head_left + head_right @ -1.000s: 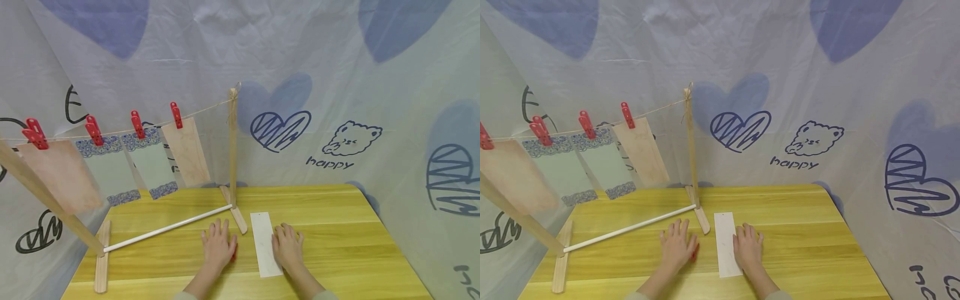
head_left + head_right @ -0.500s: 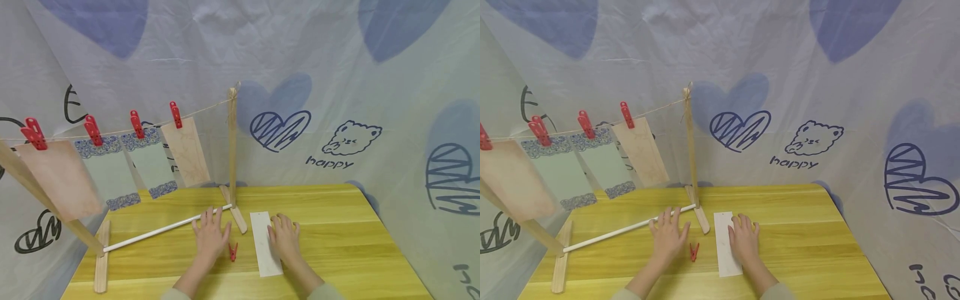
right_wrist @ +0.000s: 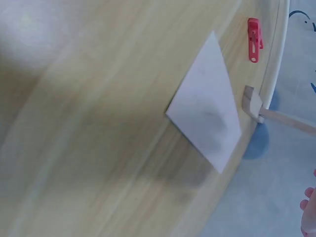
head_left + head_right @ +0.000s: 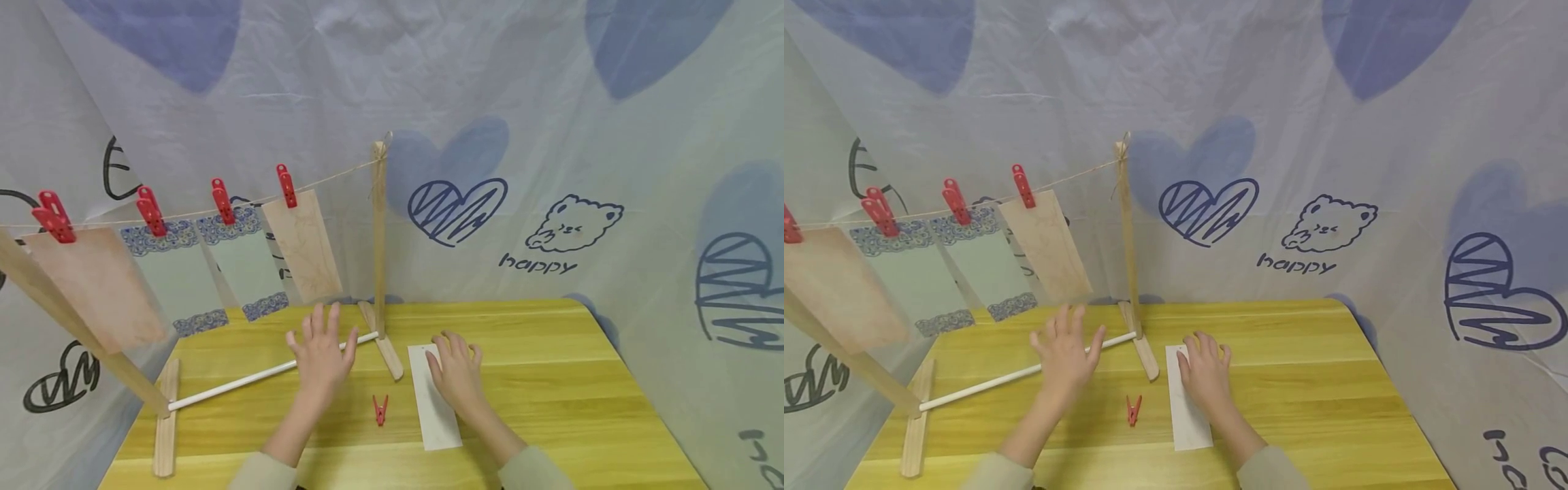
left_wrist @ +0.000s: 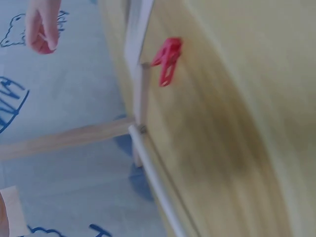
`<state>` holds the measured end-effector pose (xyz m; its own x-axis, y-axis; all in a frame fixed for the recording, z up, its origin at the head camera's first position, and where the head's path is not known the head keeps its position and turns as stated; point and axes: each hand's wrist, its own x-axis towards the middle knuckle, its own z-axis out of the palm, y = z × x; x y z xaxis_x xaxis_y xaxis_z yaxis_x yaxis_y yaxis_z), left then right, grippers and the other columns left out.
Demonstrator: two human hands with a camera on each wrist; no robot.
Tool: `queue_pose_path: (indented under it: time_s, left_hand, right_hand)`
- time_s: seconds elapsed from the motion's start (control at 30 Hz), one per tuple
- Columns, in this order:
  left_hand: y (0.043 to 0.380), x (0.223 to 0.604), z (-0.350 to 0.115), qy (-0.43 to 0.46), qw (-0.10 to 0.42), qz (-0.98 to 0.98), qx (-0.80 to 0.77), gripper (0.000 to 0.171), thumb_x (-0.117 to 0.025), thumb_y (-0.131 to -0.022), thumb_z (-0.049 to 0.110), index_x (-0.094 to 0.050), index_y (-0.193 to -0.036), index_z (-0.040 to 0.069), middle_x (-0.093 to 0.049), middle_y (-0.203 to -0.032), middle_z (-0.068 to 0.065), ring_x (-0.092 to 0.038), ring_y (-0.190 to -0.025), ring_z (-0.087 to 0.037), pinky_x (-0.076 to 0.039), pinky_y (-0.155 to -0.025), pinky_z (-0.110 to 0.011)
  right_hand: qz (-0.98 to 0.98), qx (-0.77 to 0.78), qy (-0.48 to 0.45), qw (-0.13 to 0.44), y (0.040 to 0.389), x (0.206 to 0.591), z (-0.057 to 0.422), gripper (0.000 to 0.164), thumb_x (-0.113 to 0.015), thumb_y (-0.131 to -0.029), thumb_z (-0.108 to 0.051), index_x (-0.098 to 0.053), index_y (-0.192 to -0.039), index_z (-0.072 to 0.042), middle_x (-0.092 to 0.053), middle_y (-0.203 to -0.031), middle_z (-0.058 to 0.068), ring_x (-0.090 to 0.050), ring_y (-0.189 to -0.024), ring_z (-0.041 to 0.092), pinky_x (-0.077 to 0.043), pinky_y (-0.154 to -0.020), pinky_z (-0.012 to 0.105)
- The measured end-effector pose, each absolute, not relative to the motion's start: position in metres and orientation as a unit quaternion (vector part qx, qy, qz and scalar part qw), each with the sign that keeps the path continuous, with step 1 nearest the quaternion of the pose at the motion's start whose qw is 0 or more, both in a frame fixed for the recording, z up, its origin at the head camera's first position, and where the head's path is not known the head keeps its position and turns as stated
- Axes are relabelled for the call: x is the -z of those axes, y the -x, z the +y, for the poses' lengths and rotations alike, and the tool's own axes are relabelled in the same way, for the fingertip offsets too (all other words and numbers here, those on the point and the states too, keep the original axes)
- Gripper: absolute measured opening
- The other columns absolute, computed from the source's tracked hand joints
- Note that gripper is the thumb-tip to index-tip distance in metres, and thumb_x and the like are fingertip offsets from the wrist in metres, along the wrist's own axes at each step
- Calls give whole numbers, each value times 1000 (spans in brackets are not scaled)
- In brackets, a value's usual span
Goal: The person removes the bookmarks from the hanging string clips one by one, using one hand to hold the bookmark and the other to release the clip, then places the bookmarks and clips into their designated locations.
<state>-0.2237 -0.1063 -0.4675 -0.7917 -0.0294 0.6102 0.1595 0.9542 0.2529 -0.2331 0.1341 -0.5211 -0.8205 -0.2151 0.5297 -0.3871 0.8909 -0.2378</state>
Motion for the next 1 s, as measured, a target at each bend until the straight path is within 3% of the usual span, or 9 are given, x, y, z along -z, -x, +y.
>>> queue_pose_path:
  time_s: [0.2, 0.53, 1.0]
  left_hand:
    - [228, 444, -116, 35, 349, -922, 162, 53, -30, -91, 49, -35, -126, 10, -31, -130, -18, -31, -114, -37, -17, -87, -63]
    - [240, 406, -129, 56, 442, -887, 118, 50, -36, -89, 46, -38, -122, 9, -34, -126, -18, -31, -108, -36, -18, -83, -60]
    - [249, 352, -142, 45, 474, -869, 133, 48, -40, -90, 43, -36, -126, 11, -31, -128, -18, -27, -111, -35, -13, -87, -60]
  right_hand:
    - [-937, -186, -165, 244, 237, 511, 125, 27, -58, -89, -25, -57, -111, -10, -52, -120, 12, -46, -112, 28, -25, -89, 53]
    - [-933, -192, -171, 252, 245, 495, 110, 29, -60, -88, -25, -56, -113, -11, -51, -122, 11, -45, -113, 27, -27, -90, 52]
    - [-926, -190, -189, 265, 252, 477, 92, 29, -59, -88, -25, -56, -113, -10, -52, -121, 13, -46, -113, 27, -28, -91, 51]
